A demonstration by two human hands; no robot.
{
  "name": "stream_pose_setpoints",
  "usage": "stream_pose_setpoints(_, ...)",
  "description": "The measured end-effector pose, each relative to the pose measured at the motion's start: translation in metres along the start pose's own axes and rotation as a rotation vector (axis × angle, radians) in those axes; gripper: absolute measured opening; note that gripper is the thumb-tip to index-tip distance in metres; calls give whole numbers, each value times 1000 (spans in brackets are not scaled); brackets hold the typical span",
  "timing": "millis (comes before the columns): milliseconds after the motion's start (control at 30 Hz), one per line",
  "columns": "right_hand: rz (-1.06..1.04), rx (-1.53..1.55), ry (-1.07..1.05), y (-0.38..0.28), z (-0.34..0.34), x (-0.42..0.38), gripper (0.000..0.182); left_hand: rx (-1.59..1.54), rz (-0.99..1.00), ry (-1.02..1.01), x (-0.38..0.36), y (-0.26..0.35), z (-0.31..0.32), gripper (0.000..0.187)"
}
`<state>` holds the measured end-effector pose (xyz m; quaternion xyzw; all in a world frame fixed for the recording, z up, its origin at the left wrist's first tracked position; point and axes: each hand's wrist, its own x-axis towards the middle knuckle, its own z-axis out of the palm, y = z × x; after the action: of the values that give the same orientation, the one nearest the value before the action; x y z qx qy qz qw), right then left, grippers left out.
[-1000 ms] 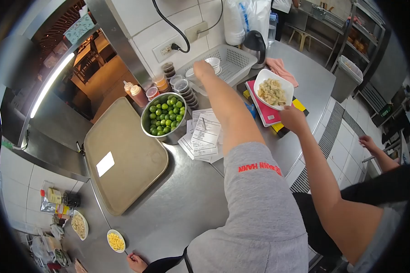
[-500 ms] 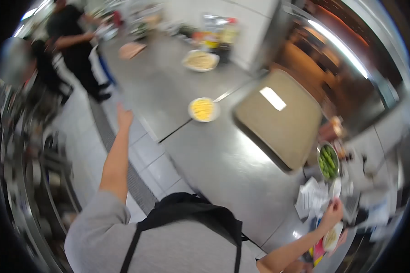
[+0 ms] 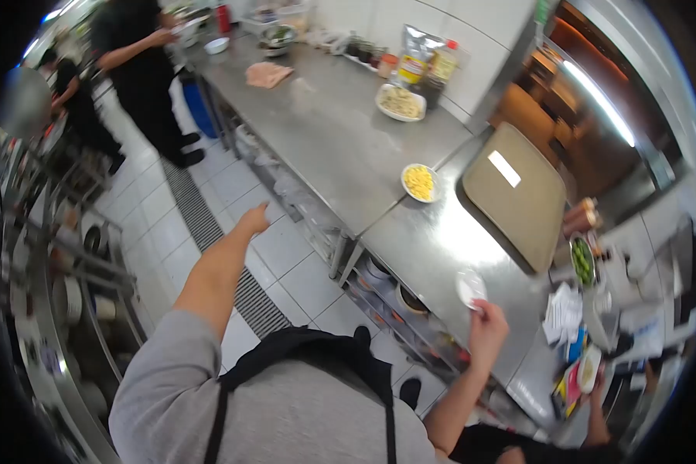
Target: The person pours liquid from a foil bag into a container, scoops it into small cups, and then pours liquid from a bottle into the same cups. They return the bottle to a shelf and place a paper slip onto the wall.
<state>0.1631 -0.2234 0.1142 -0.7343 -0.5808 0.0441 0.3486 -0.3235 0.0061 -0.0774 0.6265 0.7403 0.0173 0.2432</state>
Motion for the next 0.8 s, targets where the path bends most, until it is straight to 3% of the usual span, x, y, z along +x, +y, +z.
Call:
stream_pose_setpoints(67,19,16,-36,-20,29,-16,15,-6,114,-26,-4,-66,66,60)
stream_pose_setpoints(100,48,58,-65,-30,42,-21,14,18,110,-152,-23,-90,88,58)
stream_pose_setpoints(133,50,49,-89,-39,52,-23,15,-307,-42,-336,-26,-139,144,60)
stream_pose_setpoints(167,51,43,-116,-48,63,-24,16,251,223,-192,-45,-186,188,62)
stream_pose_setpoints(200,19,51,-99,-56,75,-22,15,522,626,-72,-65,-246,240,57)
stream_pose_setpoints(233,-16,58,-83,-62,87,-17,15,540,660,-78,-51,-245,226,57)
stream_pose_setpoints(267,-39,57,-86,-69,100,-10,15,485,609,-111,-86,-261,242,56)
stream_pose_setpoints(300,-68,56,-91,-74,114,-1,15,428,551,-141,-149,-329,241,56)
stream_pose_setpoints(367,-128,4,-58,-87,145,19,14,299,419,-189,-246,-385,187,54)
stream_pose_setpoints(400,-209,-43,-43,-92,161,33,13,226,344,-205,-240,-388,191,53)
stream_pose_setpoints(533,-206,-206,-96,-111,238,87,11,-88,1,-231,-131,-332,218,50)
stream_pose_setpoints(600,-235,-225,-77,-136,269,120,11,-257,-186,-233,-100,-312,193,48)
stream_pose_setpoints(633,-238,-258,-63,-148,286,138,12,-270,-204,-209,-97,-310,171,48)
stream_pose_setpoints(700,-260,-248,-106,-162,326,174,14,-470,-283,-93,-63,-227,85,41)
stream_pose_setpoints(800,-326,-198,-75,-189,387,225,19,-459,-201,-17,13,-260,81,36)
